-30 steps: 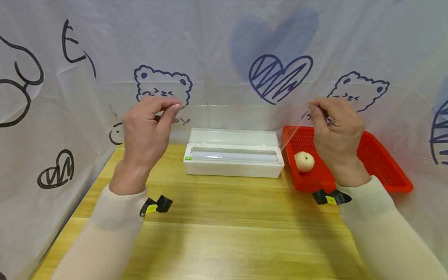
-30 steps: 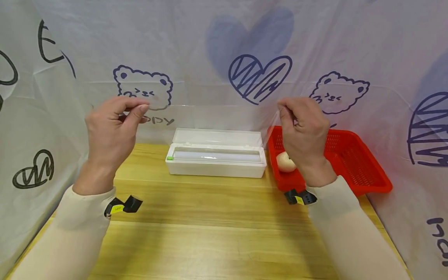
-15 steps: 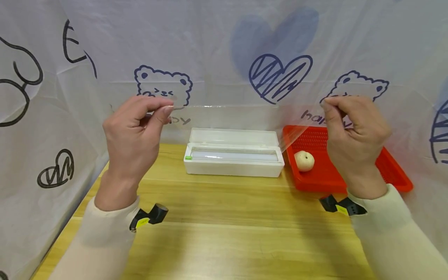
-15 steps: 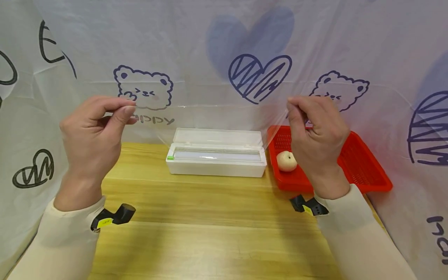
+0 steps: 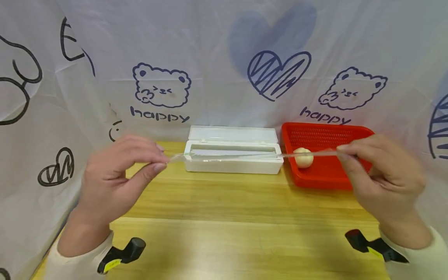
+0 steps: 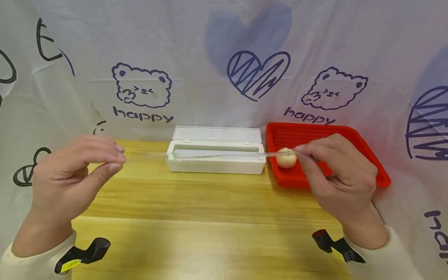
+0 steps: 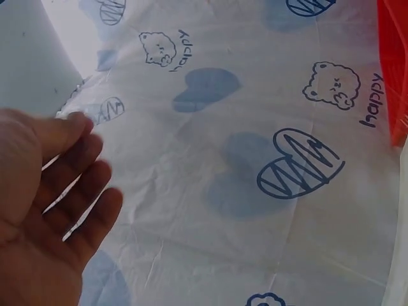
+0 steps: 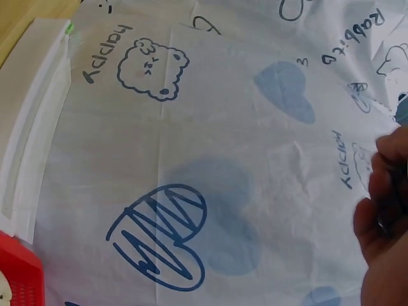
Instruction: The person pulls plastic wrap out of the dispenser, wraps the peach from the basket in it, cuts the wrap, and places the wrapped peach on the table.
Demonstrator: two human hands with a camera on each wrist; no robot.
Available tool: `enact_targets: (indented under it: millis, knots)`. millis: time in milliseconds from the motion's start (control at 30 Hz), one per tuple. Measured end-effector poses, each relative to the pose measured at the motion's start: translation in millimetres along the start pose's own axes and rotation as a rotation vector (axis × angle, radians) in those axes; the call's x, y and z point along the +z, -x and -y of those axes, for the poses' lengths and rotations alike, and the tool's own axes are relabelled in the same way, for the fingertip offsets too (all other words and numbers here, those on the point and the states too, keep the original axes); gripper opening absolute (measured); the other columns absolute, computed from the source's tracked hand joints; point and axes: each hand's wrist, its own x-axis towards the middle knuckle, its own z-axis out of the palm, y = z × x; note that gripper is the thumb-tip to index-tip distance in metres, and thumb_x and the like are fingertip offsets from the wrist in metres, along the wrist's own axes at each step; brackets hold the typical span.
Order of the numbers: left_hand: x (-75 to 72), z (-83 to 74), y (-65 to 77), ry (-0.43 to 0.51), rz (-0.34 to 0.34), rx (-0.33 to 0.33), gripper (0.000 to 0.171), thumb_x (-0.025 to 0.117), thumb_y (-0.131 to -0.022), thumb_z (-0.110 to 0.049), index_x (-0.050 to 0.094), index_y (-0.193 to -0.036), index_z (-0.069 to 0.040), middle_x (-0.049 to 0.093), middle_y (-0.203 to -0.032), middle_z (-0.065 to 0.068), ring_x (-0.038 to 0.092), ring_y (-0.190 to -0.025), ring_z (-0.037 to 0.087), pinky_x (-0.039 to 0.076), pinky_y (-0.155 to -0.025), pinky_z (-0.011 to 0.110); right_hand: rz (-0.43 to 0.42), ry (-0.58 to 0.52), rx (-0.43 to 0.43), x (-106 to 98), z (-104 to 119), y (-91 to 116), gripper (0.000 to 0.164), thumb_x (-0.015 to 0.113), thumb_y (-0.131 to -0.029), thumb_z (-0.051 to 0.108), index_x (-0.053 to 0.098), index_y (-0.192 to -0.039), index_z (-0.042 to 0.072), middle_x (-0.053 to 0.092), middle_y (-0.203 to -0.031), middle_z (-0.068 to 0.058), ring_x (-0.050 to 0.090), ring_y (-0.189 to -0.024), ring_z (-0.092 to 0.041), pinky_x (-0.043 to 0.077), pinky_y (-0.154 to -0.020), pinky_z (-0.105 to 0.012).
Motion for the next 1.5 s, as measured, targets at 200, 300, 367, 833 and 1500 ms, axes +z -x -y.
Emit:
enact_targets:
  millis: [200, 300, 367, 833, 1500]
  knots:
    - [-12.3, -11.3, 27.1, 0.257, 0.307, 0.054, 0.008, 0.070, -0.082, 0.005, 0.070, -0.090, 0.001, 0.069, -0.086, 0.010, 0.062, -0.096, 0.025, 0.048, -0.095, 0.028, 0.533, -0.121, 0.152, -42.8, 21.5, 29.8, 0.027, 0.075, -0.071, -0.011, 0.073, -0.093, 0.003, 0.068, -0.085, -0.001, 0.056, -0.076, -0.006, 0.047, -0.062, -0.011]
    - [-17.4, -19.6, 41.9, 0.268, 0.466, 0.019, 0.019, 0.072, -0.080, 0.005, 0.069, -0.096, -0.006, 0.067, -0.091, 0.005, 0.060, -0.101, 0.024, 0.045, -0.100, 0.027, 0.838, -0.059, 0.247, -54.6, 29.6, 44.2, 0.047, 0.078, -0.070, -0.007, 0.069, -0.102, 0.026, 0.065, -0.091, 0.013, 0.056, -0.080, -0.002, 0.051, -0.069, -0.015]
    - [-18.4, -23.9, 52.0, 0.223, 0.563, -0.019, 0.025, 0.073, -0.080, 0.002, 0.068, -0.099, -0.013, 0.066, -0.096, 0.000, 0.059, -0.105, 0.021, 0.042, -0.102, 0.025, 1.028, -0.030, 0.327, -55.9, 33.2, 51.7, 0.040, 0.077, -0.079, 0.007, 0.065, -0.102, 0.038, 0.062, -0.092, 0.021, 0.055, -0.081, 0.000, 0.051, -0.069, -0.018]
    - [0.3, -17.5, 109.9, 0.144, 1.066, -0.401, 0.014, 0.067, -0.090, -0.021, 0.065, -0.083, -0.033, 0.056, -0.087, -0.025, 0.051, -0.085, -0.009, 0.042, -0.077, 0.007, 1.520, -0.362, 0.711, -9.3, 21.3, 122.8, 0.021, 0.065, -0.090, 0.019, 0.067, -0.081, 0.038, 0.053, -0.070, 0.020, 0.053, -0.065, 0.002, 0.048, -0.055, -0.019]
    - [31.1, 1.8, 161.7, 0.107, 1.286, -0.687, 0.025, 0.063, -0.074, -0.010, 0.056, -0.057, -0.027, 0.038, -0.056, -0.025, 0.033, -0.052, -0.007, 0.030, -0.040, 0.014, 1.535, -0.344, 0.849, 9.5, 18.8, 179.1, 0.019, 0.072, -0.076, 0.024, 0.064, -0.062, 0.034, 0.036, -0.051, 0.020, 0.037, -0.043, 0.000, 0.021, -0.031, -0.026]
